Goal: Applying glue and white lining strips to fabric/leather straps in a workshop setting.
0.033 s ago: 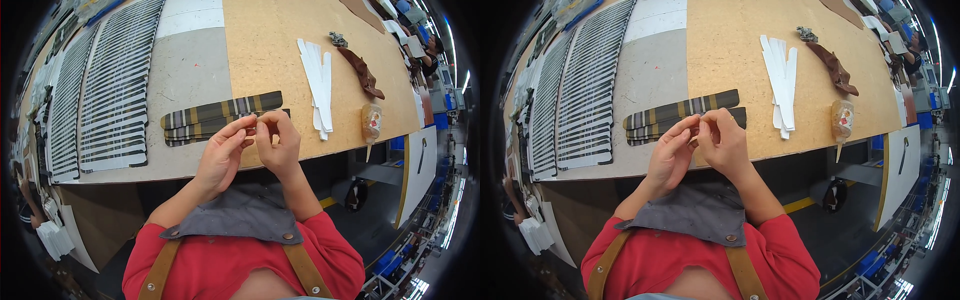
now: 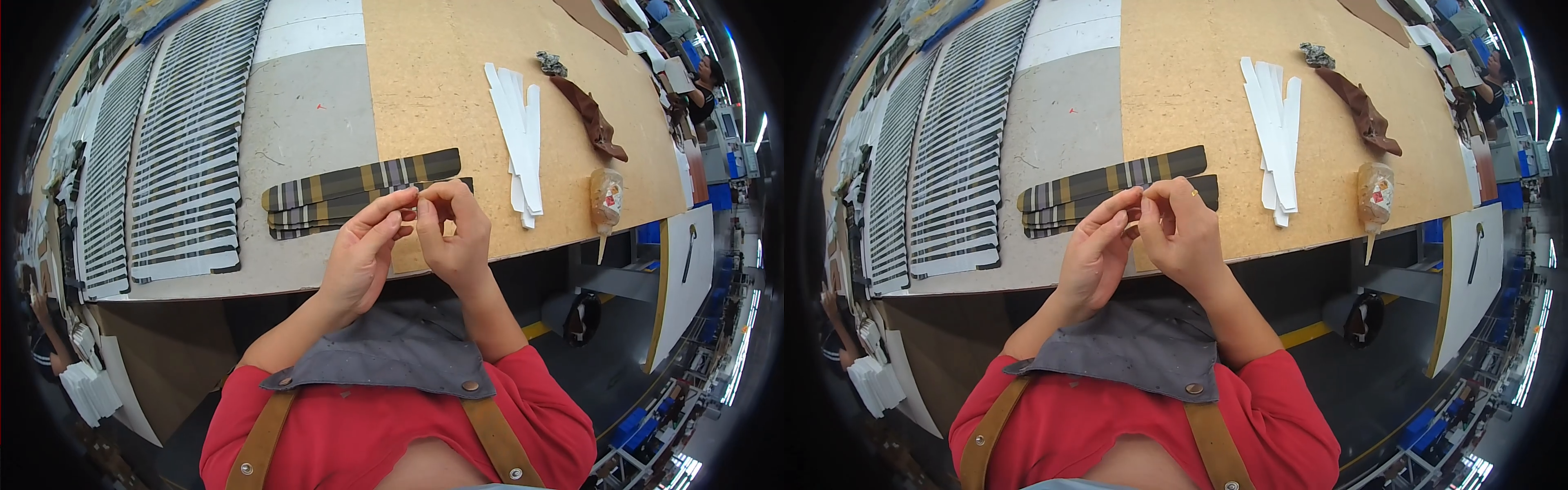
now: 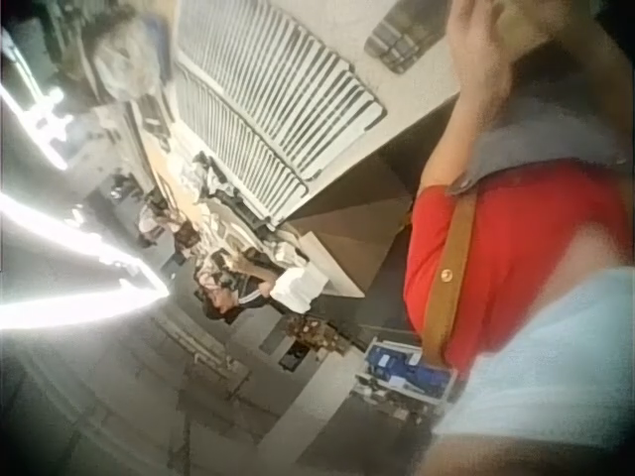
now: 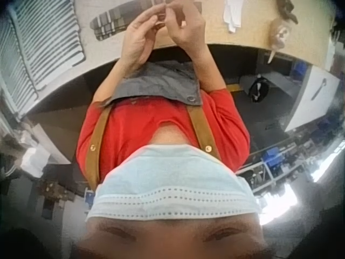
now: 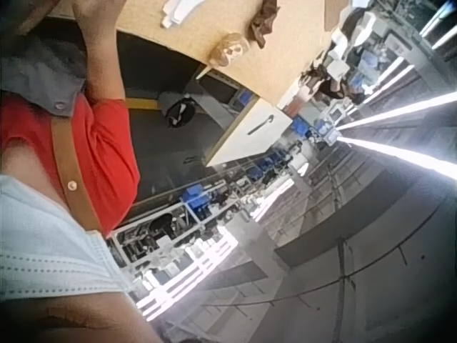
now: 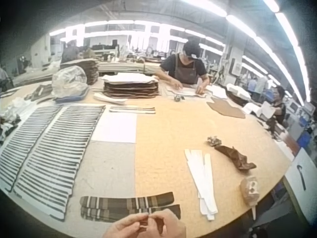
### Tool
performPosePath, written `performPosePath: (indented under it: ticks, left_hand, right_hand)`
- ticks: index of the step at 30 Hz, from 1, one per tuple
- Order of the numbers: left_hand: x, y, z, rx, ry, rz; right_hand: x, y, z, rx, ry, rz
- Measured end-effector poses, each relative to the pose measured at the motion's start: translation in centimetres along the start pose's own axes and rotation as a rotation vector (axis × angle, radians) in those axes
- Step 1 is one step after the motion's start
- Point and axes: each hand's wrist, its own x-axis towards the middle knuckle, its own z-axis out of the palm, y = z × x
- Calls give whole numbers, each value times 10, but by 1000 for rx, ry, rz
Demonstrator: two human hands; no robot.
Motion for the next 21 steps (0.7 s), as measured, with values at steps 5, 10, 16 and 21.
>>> performPosePath:
  ticks: [5, 10, 16, 21]
  left_hand:
    - [-3, -7, -2, 362, -39, 217]
    - [-7, -8, 4, 770, -77, 442]
    - [-10, -17, 21, 696, -196, 306]
    - [-7, -15, 38, 14, -223, -219]
  right_hand:
    - [-2, -8, -13, -76, -53, 6]
    - [-3, -15, -24, -124, -74, -2]
    - [-12, 0, -30, -234, 27, -84]
    - [-22, 17, -35, -226, 253, -183]
